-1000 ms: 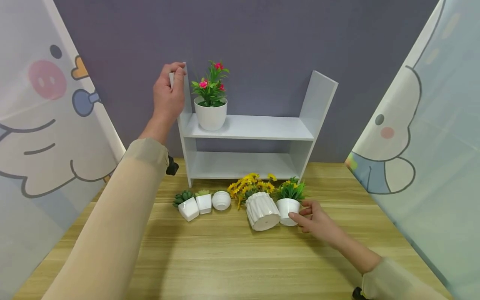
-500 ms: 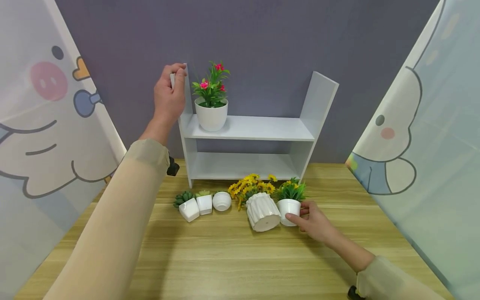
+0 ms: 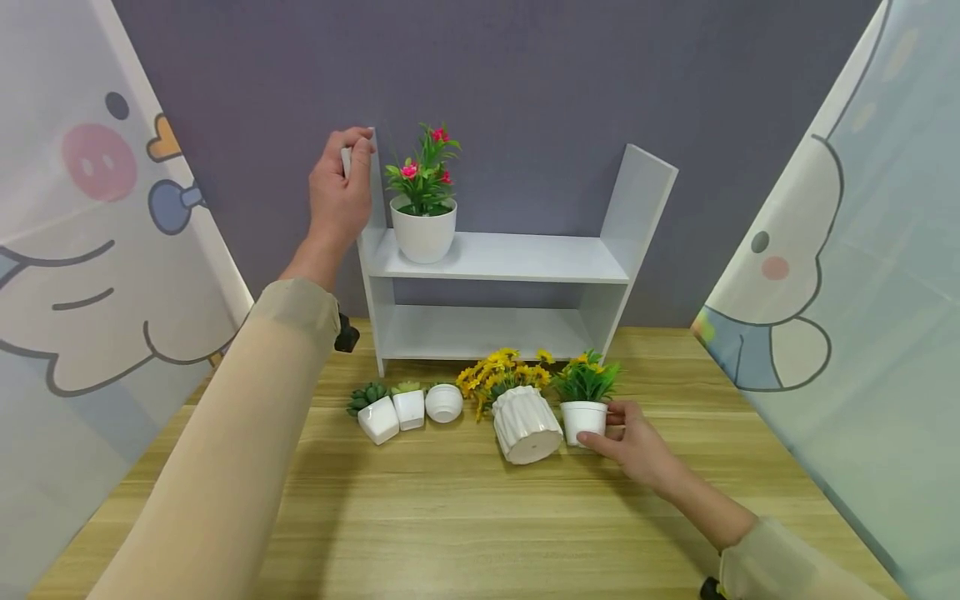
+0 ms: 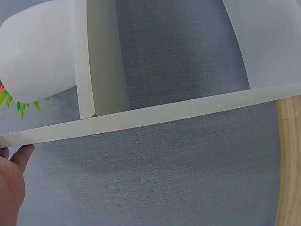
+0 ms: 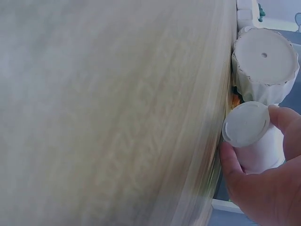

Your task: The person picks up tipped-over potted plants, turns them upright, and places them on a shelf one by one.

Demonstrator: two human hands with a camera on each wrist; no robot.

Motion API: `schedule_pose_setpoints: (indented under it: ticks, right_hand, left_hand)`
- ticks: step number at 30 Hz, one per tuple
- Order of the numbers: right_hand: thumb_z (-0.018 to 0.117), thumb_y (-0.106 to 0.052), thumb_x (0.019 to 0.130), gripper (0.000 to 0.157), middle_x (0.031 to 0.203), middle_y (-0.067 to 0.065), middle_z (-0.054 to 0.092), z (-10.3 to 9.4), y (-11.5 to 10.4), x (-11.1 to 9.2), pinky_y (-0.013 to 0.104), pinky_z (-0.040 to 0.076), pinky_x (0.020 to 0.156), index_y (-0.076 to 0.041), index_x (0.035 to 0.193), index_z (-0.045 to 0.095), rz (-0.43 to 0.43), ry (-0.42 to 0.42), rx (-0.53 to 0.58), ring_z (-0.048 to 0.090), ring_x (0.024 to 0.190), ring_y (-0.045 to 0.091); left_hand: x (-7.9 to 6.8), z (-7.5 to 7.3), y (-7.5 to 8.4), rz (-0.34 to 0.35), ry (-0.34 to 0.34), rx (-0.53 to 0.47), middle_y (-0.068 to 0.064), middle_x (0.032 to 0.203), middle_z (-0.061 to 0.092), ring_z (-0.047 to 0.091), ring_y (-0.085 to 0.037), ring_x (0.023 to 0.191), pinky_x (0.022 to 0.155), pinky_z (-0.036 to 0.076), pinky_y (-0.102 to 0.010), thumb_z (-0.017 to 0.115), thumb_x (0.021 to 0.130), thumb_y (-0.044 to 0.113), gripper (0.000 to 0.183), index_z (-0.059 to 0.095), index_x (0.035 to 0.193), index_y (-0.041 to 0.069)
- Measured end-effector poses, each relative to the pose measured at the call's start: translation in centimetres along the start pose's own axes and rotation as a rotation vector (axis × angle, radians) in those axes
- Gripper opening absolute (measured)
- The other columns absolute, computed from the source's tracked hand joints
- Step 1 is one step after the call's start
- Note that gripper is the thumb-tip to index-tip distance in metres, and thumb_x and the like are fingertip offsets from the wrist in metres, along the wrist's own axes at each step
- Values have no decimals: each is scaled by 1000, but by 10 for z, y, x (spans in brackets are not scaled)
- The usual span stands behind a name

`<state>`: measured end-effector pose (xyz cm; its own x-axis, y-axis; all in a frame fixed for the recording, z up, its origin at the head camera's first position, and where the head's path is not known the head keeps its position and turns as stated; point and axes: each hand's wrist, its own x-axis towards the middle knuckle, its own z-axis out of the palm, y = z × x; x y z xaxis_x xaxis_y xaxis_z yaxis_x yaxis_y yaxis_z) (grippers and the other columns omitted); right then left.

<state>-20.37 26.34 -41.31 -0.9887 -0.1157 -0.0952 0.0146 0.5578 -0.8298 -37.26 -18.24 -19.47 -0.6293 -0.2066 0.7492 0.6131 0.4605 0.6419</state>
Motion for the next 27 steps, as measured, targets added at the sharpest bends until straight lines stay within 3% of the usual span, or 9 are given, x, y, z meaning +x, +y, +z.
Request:
schedule_pose_setpoints:
  ticks: [9, 15, 21, 27]
  right_hand:
    - [84, -21, 100, 87, 143, 38, 50, -1, 2, -3, 31, 62, 84, 18, 153, 26, 2, 15, -2, 69, 125, 45]
    - [85, -17, 98, 90, 146, 39, 48, -2, 3, -6, 33, 62, 86, 17, 154, 24, -2, 5, 35, 67, 126, 46]
    - [85, -15, 98, 94, 148, 41, 50, -1, 4, -6, 33, 62, 91, 21, 158, 22, 0, -7, 59, 66, 129, 46]
    - [87, -22, 97, 79, 139, 32, 66, -1, 4, -8, 34, 61, 90, 18, 150, 45, 32, -19, 12, 71, 122, 34]
  left_hand:
    - [-1, 0, 0, -2, -7, 9, -3, 147, 67, 52, -5, 101, 86, 36, -26, 46, 119, 41, 42, 64, 137, 8]
    - [0, -1, 0, -3, -2, -7, -3, 148, 67, 55, -5, 106, 88, 38, -25, 47, 118, 40, 41, 64, 135, 6]
    - [0, -1, 0, -7, 1, 0, -5, 145, 68, 62, -15, 123, 94, 40, -24, 48, 118, 39, 41, 64, 138, 7]
    - [0, 0, 1, -17, -5, -5, -2, 140, 68, 61, -12, 122, 92, 40, -24, 47, 118, 41, 41, 64, 138, 10]
